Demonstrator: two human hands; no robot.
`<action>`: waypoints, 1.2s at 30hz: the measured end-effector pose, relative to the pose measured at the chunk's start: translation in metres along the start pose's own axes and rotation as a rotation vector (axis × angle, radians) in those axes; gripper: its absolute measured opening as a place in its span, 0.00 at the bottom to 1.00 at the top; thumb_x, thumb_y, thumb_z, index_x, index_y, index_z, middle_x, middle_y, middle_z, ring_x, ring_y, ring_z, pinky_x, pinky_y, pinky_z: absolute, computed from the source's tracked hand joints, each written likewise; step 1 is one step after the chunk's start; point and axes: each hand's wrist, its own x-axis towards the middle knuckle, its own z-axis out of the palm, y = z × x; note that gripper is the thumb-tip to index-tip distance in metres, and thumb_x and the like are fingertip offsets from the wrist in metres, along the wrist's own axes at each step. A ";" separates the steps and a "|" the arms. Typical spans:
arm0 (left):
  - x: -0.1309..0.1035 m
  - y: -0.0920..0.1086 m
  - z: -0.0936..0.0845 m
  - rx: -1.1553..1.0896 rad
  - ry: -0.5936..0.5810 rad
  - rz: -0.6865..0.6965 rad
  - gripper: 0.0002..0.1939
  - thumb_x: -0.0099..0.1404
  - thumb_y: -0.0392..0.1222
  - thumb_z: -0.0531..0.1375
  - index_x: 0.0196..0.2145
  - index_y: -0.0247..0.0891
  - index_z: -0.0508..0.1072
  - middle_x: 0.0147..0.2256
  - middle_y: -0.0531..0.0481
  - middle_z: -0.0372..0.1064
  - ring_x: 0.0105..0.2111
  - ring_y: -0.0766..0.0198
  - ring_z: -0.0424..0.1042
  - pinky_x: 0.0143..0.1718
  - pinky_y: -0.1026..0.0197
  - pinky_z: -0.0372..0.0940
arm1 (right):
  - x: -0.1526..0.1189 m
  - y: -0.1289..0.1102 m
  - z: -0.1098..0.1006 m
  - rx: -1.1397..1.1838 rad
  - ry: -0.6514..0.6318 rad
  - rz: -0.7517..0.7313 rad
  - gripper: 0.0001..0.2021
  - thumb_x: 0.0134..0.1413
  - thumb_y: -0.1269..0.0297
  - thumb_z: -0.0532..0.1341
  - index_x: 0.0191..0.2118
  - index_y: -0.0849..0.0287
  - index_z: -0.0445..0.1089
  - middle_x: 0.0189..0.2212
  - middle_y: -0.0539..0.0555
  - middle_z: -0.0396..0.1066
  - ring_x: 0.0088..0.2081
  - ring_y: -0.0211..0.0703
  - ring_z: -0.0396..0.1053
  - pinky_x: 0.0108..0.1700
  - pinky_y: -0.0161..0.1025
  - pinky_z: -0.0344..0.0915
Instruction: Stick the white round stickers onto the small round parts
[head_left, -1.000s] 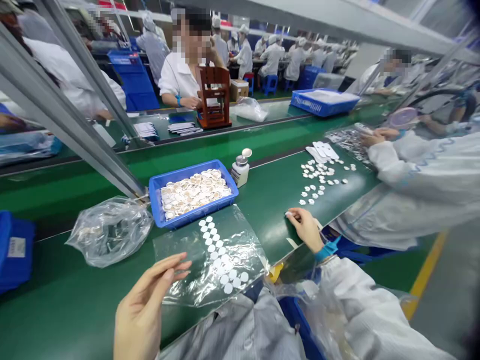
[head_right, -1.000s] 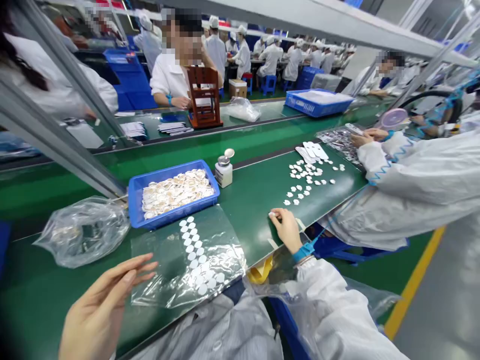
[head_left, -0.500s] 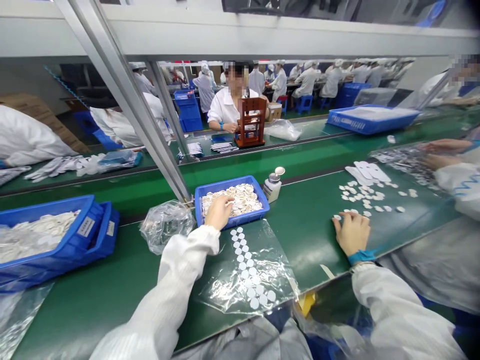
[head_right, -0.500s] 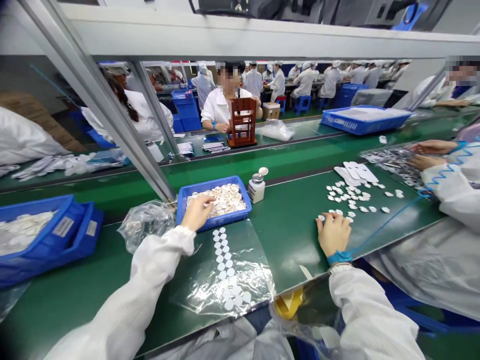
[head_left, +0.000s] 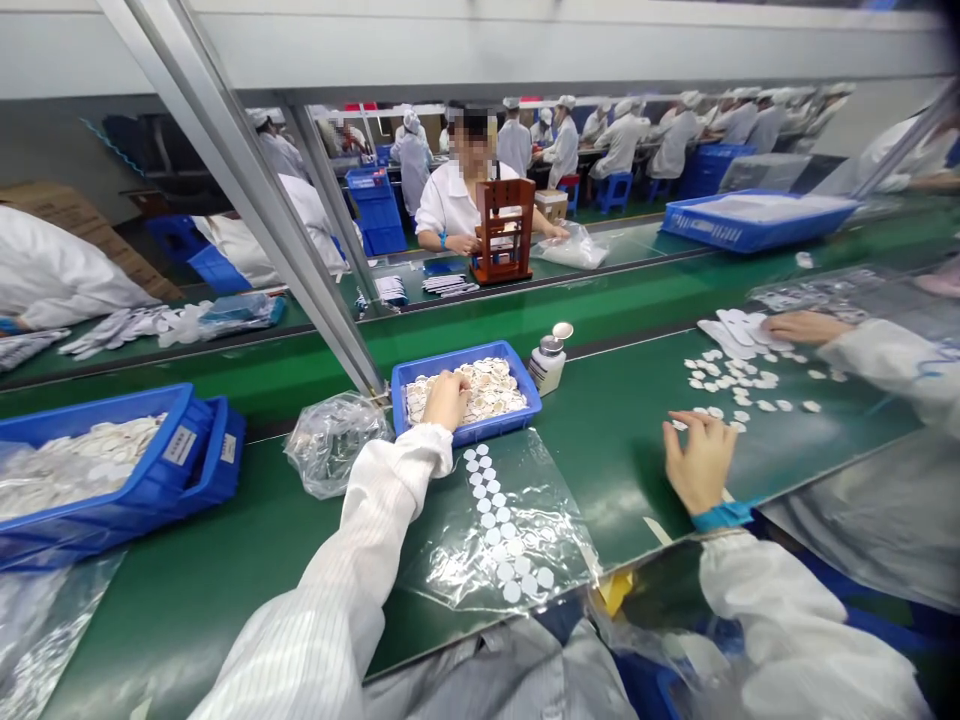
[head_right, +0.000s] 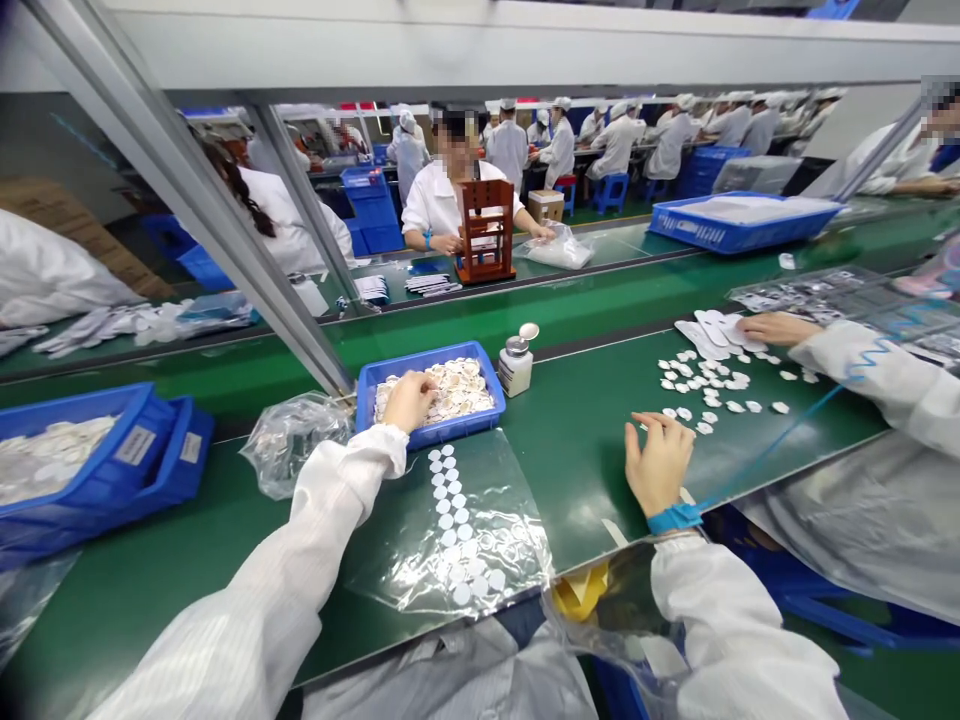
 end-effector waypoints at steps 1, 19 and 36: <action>-0.009 0.004 -0.003 -0.050 0.035 0.017 0.04 0.65 0.38 0.61 0.37 0.35 0.73 0.44 0.45 0.70 0.45 0.58 0.71 0.49 0.49 0.66 | -0.004 -0.015 -0.004 0.063 -0.004 -0.003 0.15 0.60 0.57 0.53 0.43 0.63 0.70 0.46 0.67 0.67 0.53 0.61 0.60 0.56 0.61 0.54; -0.164 0.039 -0.014 -0.888 0.174 -0.131 0.04 0.57 0.39 0.66 0.33 0.39 0.78 0.33 0.52 0.78 0.34 0.61 0.79 0.35 0.61 0.77 | -0.055 -0.230 -0.022 1.076 -0.853 0.169 0.12 0.54 0.53 0.64 0.39 0.55 0.73 0.38 0.52 0.73 0.39 0.41 0.71 0.41 0.39 0.68; -0.191 0.024 -0.029 -1.113 0.092 -0.391 0.17 0.54 0.44 0.70 0.37 0.36 0.69 0.32 0.47 0.80 0.36 0.56 0.80 0.39 0.56 0.77 | -0.067 -0.236 -0.020 1.040 -0.894 -0.034 0.07 0.53 0.58 0.67 0.37 0.54 0.77 0.35 0.52 0.75 0.40 0.43 0.70 0.44 0.44 0.68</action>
